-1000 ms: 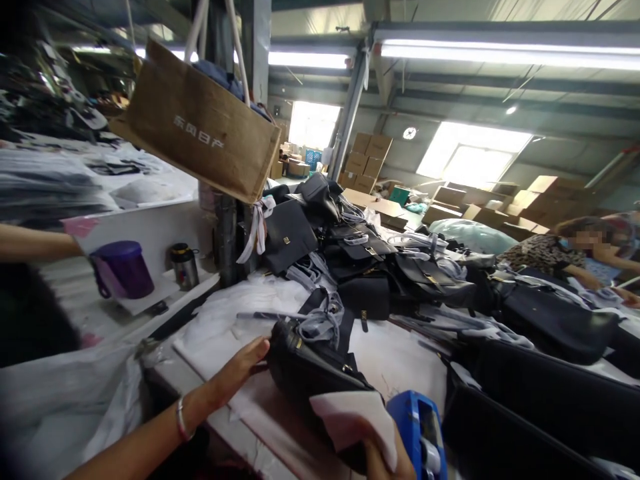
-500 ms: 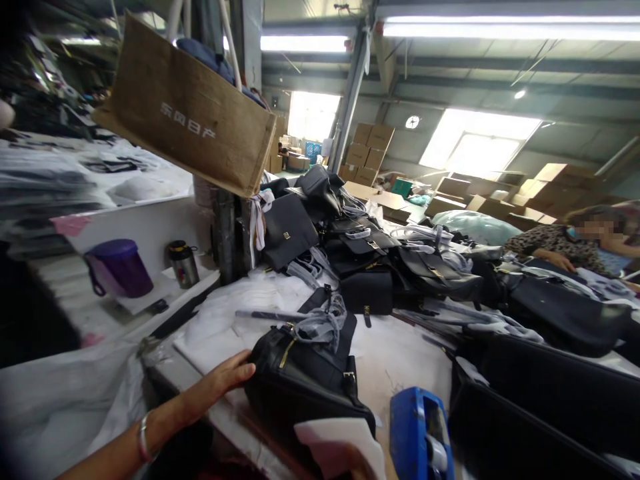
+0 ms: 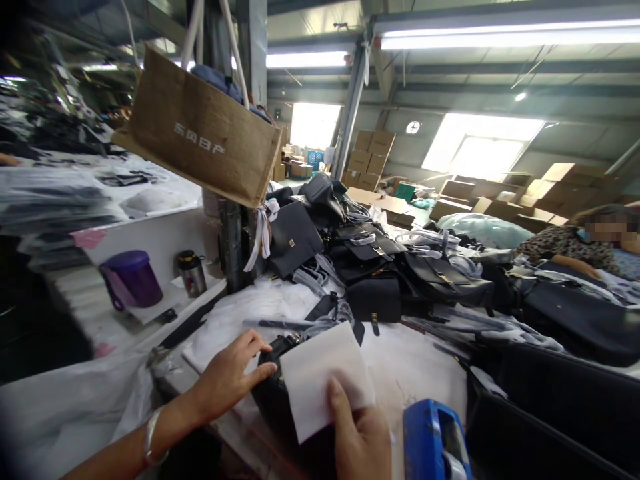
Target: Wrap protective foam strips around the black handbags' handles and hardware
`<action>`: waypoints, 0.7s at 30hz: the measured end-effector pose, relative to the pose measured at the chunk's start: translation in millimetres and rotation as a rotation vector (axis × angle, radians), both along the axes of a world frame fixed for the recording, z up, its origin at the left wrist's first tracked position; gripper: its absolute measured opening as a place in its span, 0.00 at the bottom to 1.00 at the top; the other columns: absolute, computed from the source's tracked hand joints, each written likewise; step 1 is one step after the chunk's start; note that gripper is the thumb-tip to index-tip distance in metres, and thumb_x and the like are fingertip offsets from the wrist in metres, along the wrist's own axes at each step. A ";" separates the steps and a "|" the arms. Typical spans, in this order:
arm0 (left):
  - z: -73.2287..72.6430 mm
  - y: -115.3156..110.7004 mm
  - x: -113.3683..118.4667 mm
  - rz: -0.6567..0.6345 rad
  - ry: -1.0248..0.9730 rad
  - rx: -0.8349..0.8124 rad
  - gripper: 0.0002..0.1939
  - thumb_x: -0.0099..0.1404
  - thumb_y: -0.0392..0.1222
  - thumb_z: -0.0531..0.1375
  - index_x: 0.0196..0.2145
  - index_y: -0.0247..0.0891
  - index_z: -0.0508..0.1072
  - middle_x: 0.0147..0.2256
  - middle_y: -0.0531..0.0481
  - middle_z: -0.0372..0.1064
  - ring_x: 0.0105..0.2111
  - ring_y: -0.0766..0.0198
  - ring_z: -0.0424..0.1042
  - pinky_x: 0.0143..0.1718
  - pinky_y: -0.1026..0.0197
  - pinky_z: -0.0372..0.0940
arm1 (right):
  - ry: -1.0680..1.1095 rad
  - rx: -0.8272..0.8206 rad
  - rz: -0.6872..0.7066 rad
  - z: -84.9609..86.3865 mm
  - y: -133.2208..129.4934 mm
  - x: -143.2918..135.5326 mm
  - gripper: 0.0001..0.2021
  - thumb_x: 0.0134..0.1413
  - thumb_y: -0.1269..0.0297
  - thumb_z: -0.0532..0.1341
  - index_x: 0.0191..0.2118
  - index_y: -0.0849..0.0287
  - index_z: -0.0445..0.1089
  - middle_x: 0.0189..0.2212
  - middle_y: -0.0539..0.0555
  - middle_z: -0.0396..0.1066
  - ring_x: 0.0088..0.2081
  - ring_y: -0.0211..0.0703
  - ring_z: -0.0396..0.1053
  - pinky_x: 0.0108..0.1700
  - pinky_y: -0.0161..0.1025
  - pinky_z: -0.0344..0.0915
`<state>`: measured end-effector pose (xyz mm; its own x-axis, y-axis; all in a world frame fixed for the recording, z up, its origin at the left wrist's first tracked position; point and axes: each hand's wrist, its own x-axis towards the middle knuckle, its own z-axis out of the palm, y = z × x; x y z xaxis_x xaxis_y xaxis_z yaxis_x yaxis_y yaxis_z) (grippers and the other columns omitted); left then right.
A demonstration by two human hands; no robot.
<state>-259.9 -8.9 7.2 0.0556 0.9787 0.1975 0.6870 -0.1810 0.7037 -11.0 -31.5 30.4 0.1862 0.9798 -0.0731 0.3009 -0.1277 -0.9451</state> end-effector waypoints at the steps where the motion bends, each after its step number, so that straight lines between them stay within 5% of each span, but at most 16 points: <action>1: 2.8 5.0 2.1 0.011 0.044 -0.012 0.14 0.62 0.53 0.60 0.38 0.40 0.73 0.40 0.48 0.67 0.41 0.55 0.68 0.43 0.55 0.60 | -0.001 -0.042 0.032 1.0 7.3 -9.3 0.28 0.49 0.40 0.61 0.36 0.64 0.78 0.29 0.59 0.79 0.35 0.59 0.76 0.33 0.43 0.71; 6: 0.3 32.3 8.0 -0.010 -0.047 -0.214 0.13 0.50 0.44 0.68 0.27 0.39 0.67 0.24 0.56 0.63 0.25 0.63 0.62 0.27 0.62 0.51 | -0.133 0.021 0.044 0.1 28.8 -17.4 0.26 0.49 0.42 0.57 0.40 0.63 0.75 0.36 0.60 0.78 0.40 0.59 0.74 0.40 0.45 0.69; 13: -14.7 34.0 7.9 -0.227 -0.752 -0.199 0.14 0.58 0.47 0.65 0.30 0.38 0.64 0.26 0.57 0.59 0.28 0.66 0.60 0.30 0.64 0.54 | -0.192 0.074 0.067 -19.9 45.3 -0.2 0.21 0.54 0.50 0.53 0.45 0.60 0.69 0.37 0.59 0.77 0.39 0.55 0.74 0.37 0.42 0.69; 21: 10.7 28.2 10.8 -0.265 -0.520 0.041 0.04 0.61 0.41 0.63 0.31 0.40 0.72 0.34 0.52 0.66 0.37 0.61 0.65 0.41 0.61 0.60 | 0.147 0.159 0.235 -17.1 86.9 -48.0 0.18 0.46 0.54 0.64 0.41 0.60 0.75 0.38 0.57 0.78 0.42 0.56 0.74 0.42 0.44 0.70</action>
